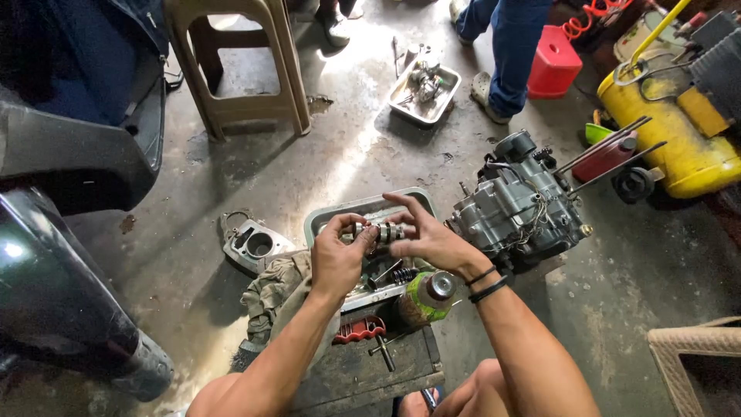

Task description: Applying cleaning fluid to a motorcycle camshaft and cleaning it by hand.

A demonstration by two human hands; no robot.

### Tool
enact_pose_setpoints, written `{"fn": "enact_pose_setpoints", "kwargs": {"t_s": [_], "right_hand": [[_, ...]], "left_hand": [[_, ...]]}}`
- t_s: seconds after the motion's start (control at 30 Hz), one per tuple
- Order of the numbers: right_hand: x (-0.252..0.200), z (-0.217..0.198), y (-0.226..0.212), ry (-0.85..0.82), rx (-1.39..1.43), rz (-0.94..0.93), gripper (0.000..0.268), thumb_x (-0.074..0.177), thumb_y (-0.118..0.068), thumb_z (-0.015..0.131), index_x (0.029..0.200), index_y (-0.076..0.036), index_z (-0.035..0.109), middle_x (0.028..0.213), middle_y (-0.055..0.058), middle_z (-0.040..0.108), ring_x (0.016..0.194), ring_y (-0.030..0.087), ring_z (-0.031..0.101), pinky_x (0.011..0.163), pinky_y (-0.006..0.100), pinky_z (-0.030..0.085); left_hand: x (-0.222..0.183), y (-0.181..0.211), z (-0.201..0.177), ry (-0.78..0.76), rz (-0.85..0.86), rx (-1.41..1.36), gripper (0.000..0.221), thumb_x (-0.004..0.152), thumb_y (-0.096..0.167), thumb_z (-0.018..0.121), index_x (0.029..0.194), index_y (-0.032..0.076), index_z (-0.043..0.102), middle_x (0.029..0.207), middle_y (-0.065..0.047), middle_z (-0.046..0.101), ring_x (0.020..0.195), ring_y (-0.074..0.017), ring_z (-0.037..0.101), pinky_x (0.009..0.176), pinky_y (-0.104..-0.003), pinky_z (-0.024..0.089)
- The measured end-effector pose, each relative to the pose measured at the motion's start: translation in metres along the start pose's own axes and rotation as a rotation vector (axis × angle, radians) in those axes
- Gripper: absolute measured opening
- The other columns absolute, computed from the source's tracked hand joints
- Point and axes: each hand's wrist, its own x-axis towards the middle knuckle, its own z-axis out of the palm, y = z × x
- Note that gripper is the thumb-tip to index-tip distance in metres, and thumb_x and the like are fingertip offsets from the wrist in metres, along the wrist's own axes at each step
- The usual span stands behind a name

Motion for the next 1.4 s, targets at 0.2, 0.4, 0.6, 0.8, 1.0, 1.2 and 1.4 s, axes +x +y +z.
{"fn": "enact_pose_setpoints", "kwargs": {"t_s": [0.2,0.4,0.6,0.8,1.0,1.2,1.4], "right_hand": [[-0.003,-0.005,0.006,0.045,-0.024,-0.127,0.065,0.077,-0.006,0.083,0.137,-0.008,0.058,0.128,0.012,0.063,0.129,0.026,0.055,0.114,0.047,0.041],[-0.016,0.003,-0.026,0.070,-0.196,-0.010,0.057,0.092,-0.033,0.067,0.143,-0.009,0.058,0.150,0.023,0.051,0.140,0.048,0.047,0.114,0.060,0.042],[-0.017,0.007,-0.032,0.107,-0.247,-0.006,0.044,0.098,-0.041,0.056,0.124,-0.009,0.071,0.139,0.019,0.060,0.132,0.040,0.055,0.112,0.055,0.043],[-0.001,-0.003,0.006,0.101,-0.404,0.001,0.044,0.102,-0.045,0.054,0.127,-0.013,0.071,0.135,0.020,0.064,0.135,0.042,0.054,0.115,0.055,0.039],[0.004,-0.015,0.023,0.068,-0.419,0.016,0.050,0.104,-0.047,0.049,0.090,-0.014,0.084,0.123,0.016,0.069,0.127,0.037,0.059,0.115,0.048,0.037],[0.001,-0.003,0.001,0.058,-0.417,-0.019,0.049,0.104,-0.041,0.051,0.143,-0.012,0.059,0.139,0.025,0.059,0.137,0.043,0.050,0.118,0.056,0.033],[-0.015,-0.011,0.000,0.038,-0.356,0.119,0.053,0.106,-0.044,0.044,0.089,-0.011,0.081,0.124,0.006,0.067,0.119,0.023,0.060,0.108,0.040,0.045]], "left_hand": [[-0.005,-0.002,0.000,0.015,0.001,-0.046,0.026,0.081,0.024,0.089,0.101,0.016,0.076,0.087,-0.003,0.076,0.067,-0.0115,0.071,0.068,-0.026,0.057],[-0.010,0.006,0.002,0.034,-0.007,0.012,0.027,0.080,0.026,0.090,0.101,0.018,0.075,0.085,-0.002,0.075,0.068,-0.0133,0.073,0.067,-0.028,0.057],[-0.007,-0.005,-0.006,0.041,-0.030,0.189,0.027,0.081,0.034,0.086,0.102,0.021,0.075,0.094,-0.001,0.077,0.079,-0.0208,0.075,0.076,-0.034,0.054],[-0.004,-0.003,-0.002,0.008,0.136,0.354,0.028,0.080,0.031,0.086,0.102,0.018,0.075,0.099,-0.009,0.078,0.089,-0.0329,0.075,0.080,-0.042,0.056],[0.005,-0.024,-0.006,-0.010,0.309,0.465,0.026,0.084,0.028,0.081,0.104,0.016,0.070,0.099,-0.013,0.074,0.099,-0.0388,0.072,0.085,-0.051,0.055],[0.007,-0.017,-0.006,-0.035,0.339,0.466,0.025,0.086,0.025,0.080,0.105,0.014,0.069,0.100,-0.016,0.073,0.102,-0.0406,0.071,0.087,-0.051,0.055],[0.001,-0.006,-0.013,-0.025,0.221,0.476,0.024,0.085,0.030,0.080,0.103,0.018,0.070,0.102,-0.011,0.074,0.103,-0.0367,0.072,0.087,-0.049,0.055]]}}
